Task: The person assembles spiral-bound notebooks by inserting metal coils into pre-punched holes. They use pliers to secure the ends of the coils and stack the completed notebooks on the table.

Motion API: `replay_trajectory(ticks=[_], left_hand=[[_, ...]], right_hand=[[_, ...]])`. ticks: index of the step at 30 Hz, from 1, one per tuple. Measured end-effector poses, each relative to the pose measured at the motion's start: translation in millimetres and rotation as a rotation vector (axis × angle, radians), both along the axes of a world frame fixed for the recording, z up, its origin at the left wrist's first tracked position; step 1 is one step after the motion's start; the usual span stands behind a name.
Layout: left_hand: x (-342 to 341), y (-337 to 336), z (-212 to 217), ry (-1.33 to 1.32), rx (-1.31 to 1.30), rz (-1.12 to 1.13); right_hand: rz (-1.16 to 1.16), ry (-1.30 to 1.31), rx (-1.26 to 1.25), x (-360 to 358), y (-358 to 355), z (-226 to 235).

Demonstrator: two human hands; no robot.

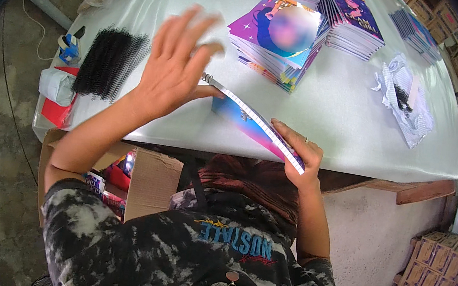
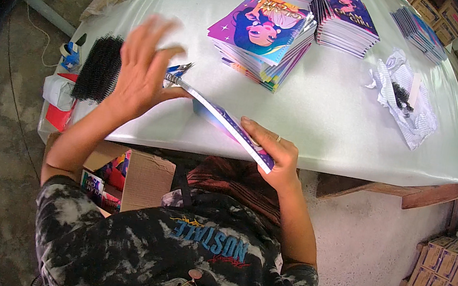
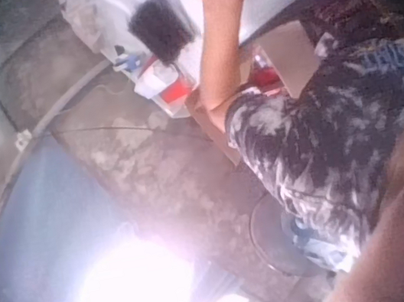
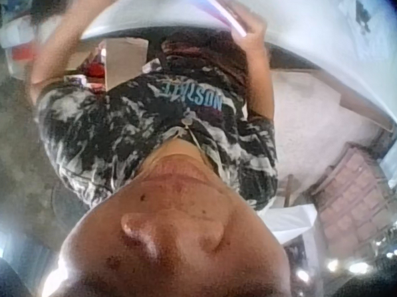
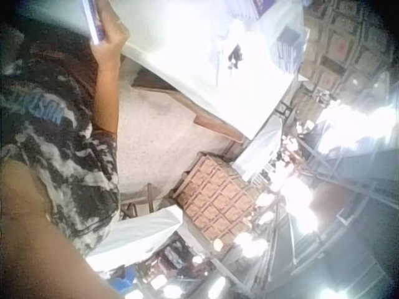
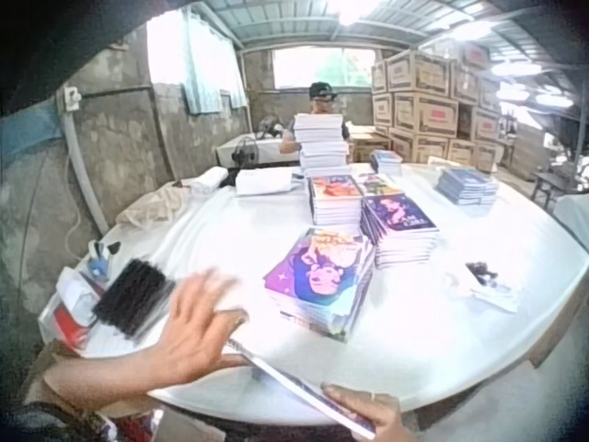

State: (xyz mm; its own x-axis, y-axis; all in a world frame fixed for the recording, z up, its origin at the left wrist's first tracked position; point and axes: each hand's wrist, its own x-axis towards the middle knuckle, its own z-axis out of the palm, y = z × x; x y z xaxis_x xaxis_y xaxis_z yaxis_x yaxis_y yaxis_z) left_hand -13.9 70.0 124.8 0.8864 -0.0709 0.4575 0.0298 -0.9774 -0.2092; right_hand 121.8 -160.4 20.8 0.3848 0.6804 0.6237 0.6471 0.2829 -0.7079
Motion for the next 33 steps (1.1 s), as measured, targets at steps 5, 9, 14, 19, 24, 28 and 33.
replay_trajectory(ticks=[5, 9, 14, 19, 24, 28, 33], left_hand=[[-49, -12, -138, 0.052, 0.133, -0.215], [-23, 75, -134, -0.647, 0.171, -0.024], [-32, -30, -111, 0.226, 0.102, 0.055], [-44, -25, -137, -0.286, -0.181, -0.064], [-55, -28, -126, -0.346, -0.075, -0.148], [-32, -5, -39, -0.280, -0.098, -0.089], [-7, 24, -41, -0.385, -0.181, -0.136]], right_hand=[[0.012, -0.033, 0.114, -10, 5, -5], [0.101, -0.113, 0.203, -16, 15, -6], [0.031, -0.126, 0.192, -11, 14, -6], [0.144, -0.184, 0.237, -17, 18, -1], [0.049, -0.239, 0.178, -12, 10, -8], [0.051, -0.159, 0.182, -5, 17, 0], [0.094, -0.020, 0.108, -4, 17, -4]])
